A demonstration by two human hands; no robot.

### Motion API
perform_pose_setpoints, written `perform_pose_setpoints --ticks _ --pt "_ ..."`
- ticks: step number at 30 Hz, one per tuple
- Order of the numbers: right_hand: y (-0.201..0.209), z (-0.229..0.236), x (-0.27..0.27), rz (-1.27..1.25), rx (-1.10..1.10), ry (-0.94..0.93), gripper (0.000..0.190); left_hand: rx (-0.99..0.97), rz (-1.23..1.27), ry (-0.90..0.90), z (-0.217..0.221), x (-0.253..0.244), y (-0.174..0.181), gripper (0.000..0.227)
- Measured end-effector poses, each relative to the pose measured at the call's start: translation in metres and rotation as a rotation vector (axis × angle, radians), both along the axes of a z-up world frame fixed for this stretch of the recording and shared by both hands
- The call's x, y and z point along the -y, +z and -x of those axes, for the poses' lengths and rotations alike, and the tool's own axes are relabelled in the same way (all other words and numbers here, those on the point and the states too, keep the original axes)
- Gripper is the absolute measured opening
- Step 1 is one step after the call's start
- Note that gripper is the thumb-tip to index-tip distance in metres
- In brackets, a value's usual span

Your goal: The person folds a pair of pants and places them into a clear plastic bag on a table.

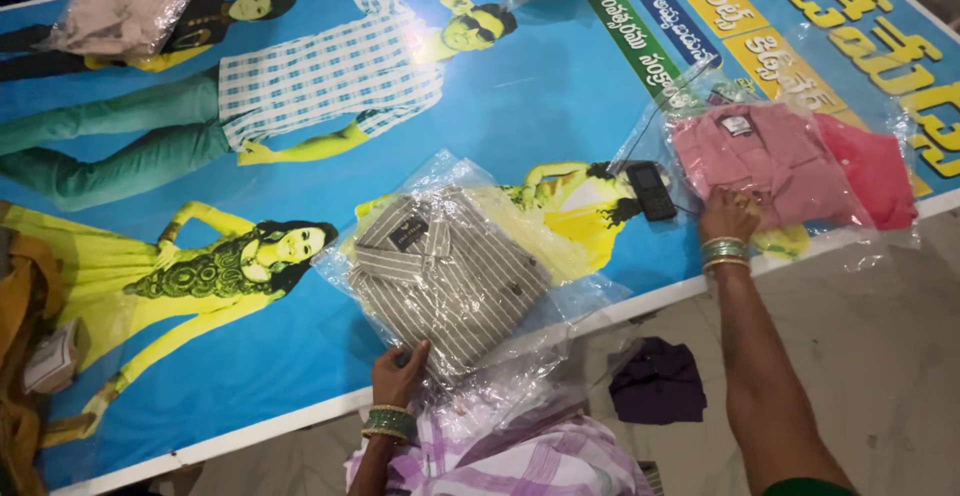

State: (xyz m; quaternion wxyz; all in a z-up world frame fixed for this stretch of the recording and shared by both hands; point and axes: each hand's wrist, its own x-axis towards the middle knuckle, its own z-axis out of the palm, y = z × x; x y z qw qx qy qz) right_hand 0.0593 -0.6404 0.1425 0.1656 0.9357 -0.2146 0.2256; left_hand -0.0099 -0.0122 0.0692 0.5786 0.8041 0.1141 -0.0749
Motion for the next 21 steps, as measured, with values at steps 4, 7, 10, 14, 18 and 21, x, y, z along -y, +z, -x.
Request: perform_pose_setpoints --ticks 4,7,10,14,18,21 --pt "0.033 -0.007 0.031 -0.223 -0.036 0.0 0.027 0.022 0.055 0.028 0.002 0.0 0.0 0.046" --pt "0.063 -0.008 0.047 -0.349 0.031 0.014 0.029 0.048 0.079 0.013 0.002 -0.003 -0.005 0.046" --pt "0.092 -0.012 0.039 -0.334 0.208 0.142 0.027 0.024 -0.03 -0.013 -0.002 -0.001 -0.01 0.052" --pt "0.15 -0.022 -0.028 -0.489 0.289 0.383 0.019 -0.024 0.013 0.024 0.0 0.002 -0.01 0.046" --pt "0.146 -0.001 -0.182 -0.602 0.25 0.67 0.023 0.047 0.145 0.021 0.002 0.002 -0.001 0.045" --pt "0.081 0.041 -0.328 -0.535 -0.034 0.875 0.03 0.032 0.213 0.011 0.006 0.001 0.0 0.045"
